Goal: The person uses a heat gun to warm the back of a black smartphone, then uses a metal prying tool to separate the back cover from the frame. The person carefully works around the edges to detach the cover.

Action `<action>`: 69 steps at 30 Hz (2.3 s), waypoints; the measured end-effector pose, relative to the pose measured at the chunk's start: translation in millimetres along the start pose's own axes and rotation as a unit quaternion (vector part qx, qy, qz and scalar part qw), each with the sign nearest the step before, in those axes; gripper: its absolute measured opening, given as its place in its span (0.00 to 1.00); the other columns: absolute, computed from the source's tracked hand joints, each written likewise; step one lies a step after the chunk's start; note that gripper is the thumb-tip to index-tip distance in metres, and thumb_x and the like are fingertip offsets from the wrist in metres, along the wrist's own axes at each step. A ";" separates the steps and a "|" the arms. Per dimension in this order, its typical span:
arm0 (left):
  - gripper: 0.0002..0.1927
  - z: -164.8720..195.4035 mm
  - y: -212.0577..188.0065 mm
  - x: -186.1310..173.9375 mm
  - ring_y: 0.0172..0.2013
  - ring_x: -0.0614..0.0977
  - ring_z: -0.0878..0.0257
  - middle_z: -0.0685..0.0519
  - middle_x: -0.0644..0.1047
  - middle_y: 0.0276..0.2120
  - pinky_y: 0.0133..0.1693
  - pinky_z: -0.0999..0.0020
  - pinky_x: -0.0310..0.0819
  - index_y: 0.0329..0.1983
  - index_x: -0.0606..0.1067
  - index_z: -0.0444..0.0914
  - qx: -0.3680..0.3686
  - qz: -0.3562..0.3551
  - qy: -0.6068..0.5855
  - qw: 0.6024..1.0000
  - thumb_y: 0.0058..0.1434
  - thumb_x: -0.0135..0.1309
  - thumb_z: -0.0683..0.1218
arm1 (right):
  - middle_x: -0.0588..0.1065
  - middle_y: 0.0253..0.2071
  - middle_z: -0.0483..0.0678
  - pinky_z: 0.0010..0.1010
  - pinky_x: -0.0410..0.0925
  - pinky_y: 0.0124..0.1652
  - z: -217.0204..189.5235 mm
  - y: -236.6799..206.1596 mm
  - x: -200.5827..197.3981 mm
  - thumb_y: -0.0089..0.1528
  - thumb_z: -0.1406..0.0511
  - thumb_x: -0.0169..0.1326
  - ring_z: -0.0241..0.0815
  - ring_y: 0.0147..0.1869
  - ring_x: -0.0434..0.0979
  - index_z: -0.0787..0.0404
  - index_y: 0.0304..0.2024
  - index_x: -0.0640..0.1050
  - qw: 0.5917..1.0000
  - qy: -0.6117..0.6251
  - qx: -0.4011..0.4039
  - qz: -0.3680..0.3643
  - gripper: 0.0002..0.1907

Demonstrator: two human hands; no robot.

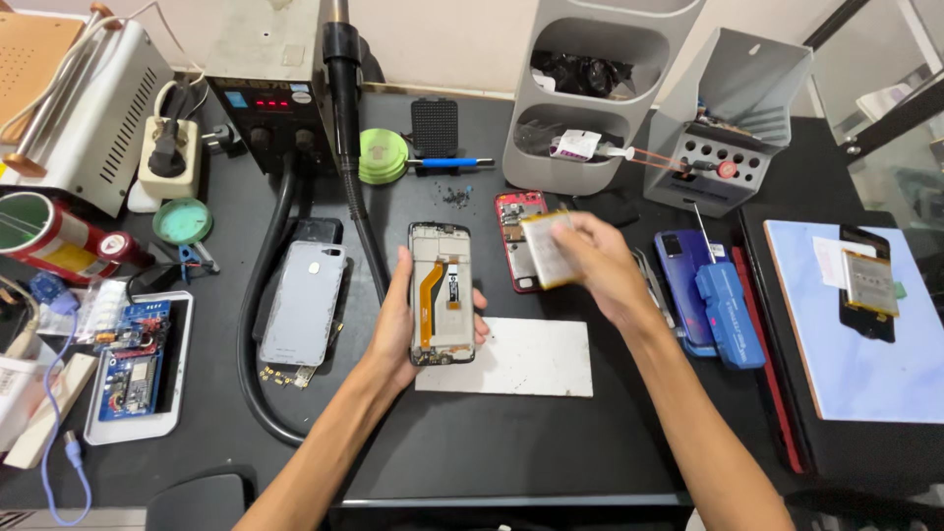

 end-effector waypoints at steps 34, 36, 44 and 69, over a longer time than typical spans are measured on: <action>0.39 -12.1 3.3 -12.9 0.53 0.80 0.48 0.40 0.76 0.53 0.56 0.50 0.76 0.64 0.66 0.32 0.024 0.037 -0.071 0.996 0.70 0.30 0.69 | 0.72 0.55 0.48 0.34 0.72 0.52 -62.5 -119.1 97.3 0.61 0.65 0.62 0.43 0.55 0.77 0.57 0.53 0.75 0.929 -0.289 -0.231 0.010 0.18; 0.38 -12.4 2.4 -11.9 0.58 0.77 0.49 0.41 0.74 0.56 0.59 0.49 0.73 0.65 0.65 0.33 0.045 0.047 -0.078 0.995 0.69 0.30 0.67 | 0.70 0.57 0.51 0.35 0.71 0.52 -48.6 -121.4 108.5 0.58 0.62 0.66 0.44 0.55 0.77 0.58 0.55 0.73 0.935 -0.296 -0.197 -0.014 0.24; 0.34 -11.6 -7.8 16.3 0.62 0.72 0.58 0.48 0.68 0.60 0.61 0.54 0.67 0.76 0.49 0.49 0.094 0.017 0.013 0.995 0.70 0.34 0.63 | 0.75 0.53 0.50 0.33 0.72 0.50 -37.9 -125.1 118.5 0.53 0.58 0.69 0.42 0.51 0.79 0.58 0.57 0.73 0.936 -0.305 -0.174 -0.036 0.32; 0.22 45.2 -10.4 -4.3 0.38 0.85 0.60 0.48 0.78 0.40 0.46 0.61 0.84 0.65 0.59 0.42 0.129 0.038 0.135 0.982 0.69 0.48 0.45 | 0.77 0.55 0.52 0.37 0.71 0.56 4.4 -95.3 84.7 0.63 0.55 0.52 0.46 0.55 0.79 0.62 0.64 0.70 0.951 0.171 0.121 -0.228 0.29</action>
Point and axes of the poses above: each hand's wrist, its own y-axis towards the middle knuckle, its own x-axis out of the palm, z = x × y, the point moved 7 cm from there along y, towards the middle knuckle
